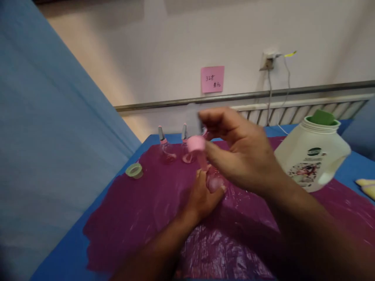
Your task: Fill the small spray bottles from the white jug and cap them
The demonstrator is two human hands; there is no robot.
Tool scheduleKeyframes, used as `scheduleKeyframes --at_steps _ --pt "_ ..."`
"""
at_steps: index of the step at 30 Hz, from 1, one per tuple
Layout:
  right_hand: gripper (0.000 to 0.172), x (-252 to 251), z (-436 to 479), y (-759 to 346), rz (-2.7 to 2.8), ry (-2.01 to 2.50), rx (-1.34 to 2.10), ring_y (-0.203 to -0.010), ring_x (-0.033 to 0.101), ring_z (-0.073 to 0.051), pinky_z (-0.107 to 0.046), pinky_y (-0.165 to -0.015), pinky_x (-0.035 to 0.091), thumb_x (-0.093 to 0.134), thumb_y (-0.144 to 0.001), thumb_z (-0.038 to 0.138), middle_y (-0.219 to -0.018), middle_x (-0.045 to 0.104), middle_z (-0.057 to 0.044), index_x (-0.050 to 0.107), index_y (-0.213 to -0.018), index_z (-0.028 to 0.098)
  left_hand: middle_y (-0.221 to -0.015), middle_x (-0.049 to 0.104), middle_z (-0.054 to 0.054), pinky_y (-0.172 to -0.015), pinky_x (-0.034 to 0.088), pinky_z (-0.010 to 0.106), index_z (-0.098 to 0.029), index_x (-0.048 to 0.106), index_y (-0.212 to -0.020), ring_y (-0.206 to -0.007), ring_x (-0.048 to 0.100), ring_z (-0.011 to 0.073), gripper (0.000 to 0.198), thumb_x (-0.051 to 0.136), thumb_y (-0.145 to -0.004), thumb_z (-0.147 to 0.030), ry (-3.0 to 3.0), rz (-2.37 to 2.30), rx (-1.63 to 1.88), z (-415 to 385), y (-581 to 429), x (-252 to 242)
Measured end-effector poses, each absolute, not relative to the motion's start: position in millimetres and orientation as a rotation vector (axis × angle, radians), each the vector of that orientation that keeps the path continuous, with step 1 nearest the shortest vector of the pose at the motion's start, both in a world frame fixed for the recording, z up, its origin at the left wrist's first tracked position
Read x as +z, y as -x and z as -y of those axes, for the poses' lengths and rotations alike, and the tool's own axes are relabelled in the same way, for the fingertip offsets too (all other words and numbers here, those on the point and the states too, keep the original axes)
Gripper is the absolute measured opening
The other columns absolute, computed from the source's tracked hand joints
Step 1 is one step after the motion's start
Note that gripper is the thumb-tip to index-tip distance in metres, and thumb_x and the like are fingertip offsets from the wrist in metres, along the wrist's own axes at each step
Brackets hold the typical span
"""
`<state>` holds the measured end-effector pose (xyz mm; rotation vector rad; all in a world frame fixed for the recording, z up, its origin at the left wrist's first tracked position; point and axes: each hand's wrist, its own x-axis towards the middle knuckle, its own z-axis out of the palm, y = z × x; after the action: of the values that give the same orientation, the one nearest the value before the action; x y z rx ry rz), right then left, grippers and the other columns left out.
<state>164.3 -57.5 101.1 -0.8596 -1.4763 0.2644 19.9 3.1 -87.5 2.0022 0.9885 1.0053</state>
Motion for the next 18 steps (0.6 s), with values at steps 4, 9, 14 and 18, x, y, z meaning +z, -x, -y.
scheduleKeyframes --at_steps 4,9,14,18 --pt "0.032 102.9 79.8 -198.6 1.222 0.910 0.288 -0.097 0.079 -0.015 -0.028 -0.086 0.070 0.097 -0.086 0.019 -0.114 0.082 0.001 0.084 -0.113 0.029 -0.158 0.062 0.014 -0.130 0.048 0.058 -0.026 0.054 -0.160 -0.150 0.061 0.0352 0.080 0.086 -0.087 -0.030 -2.019 -0.972 1.031 -6.5 -20.3 -89.2" --pt "0.030 92.1 79.5 -207.5 1.180 0.913 0.368 -0.102 0.080 -0.019 -0.031 -0.086 0.070 0.098 -0.087 0.023 -0.114 0.083 -0.001 0.083 -0.113 0.031 -0.160 0.061 0.012 -0.130 0.048 0.059 -0.028 0.055 -0.162 -0.151 0.061 0.0355 0.081 0.087 -0.087 -0.030 -1.979 -1.026 0.941 -8.8 -17.0 -83.2" --pt "0.028 84.3 64.8 -208.0 1.195 0.906 0.468 -0.105 0.080 -0.020 -0.034 -0.091 0.069 0.095 -0.091 0.034 -0.111 0.082 -0.002 0.078 -0.112 0.027 -0.162 0.060 0.012 -0.130 0.048 0.057 -0.028 0.053 -0.163 -0.152 0.059 0.0341 0.081 0.087 -0.090 -0.033 -1.973 -0.986 0.940 -8.0 -15.1 -79.1" --pt "0.033 62.9 44.0 -210.5 1.277 0.884 0.696 -0.100 0.078 -0.017 -0.034 -0.094 0.066 0.095 -0.091 0.038 -0.111 0.081 -0.003 0.075 -0.113 0.024 -0.158 0.062 0.010 -0.128 0.050 0.055 -0.029 0.055 -0.161 -0.149 0.061 0.0327 0.078 0.086 -0.090 -0.030 -1.955 -0.996 0.961 -7.5 -17.8 -78.1"
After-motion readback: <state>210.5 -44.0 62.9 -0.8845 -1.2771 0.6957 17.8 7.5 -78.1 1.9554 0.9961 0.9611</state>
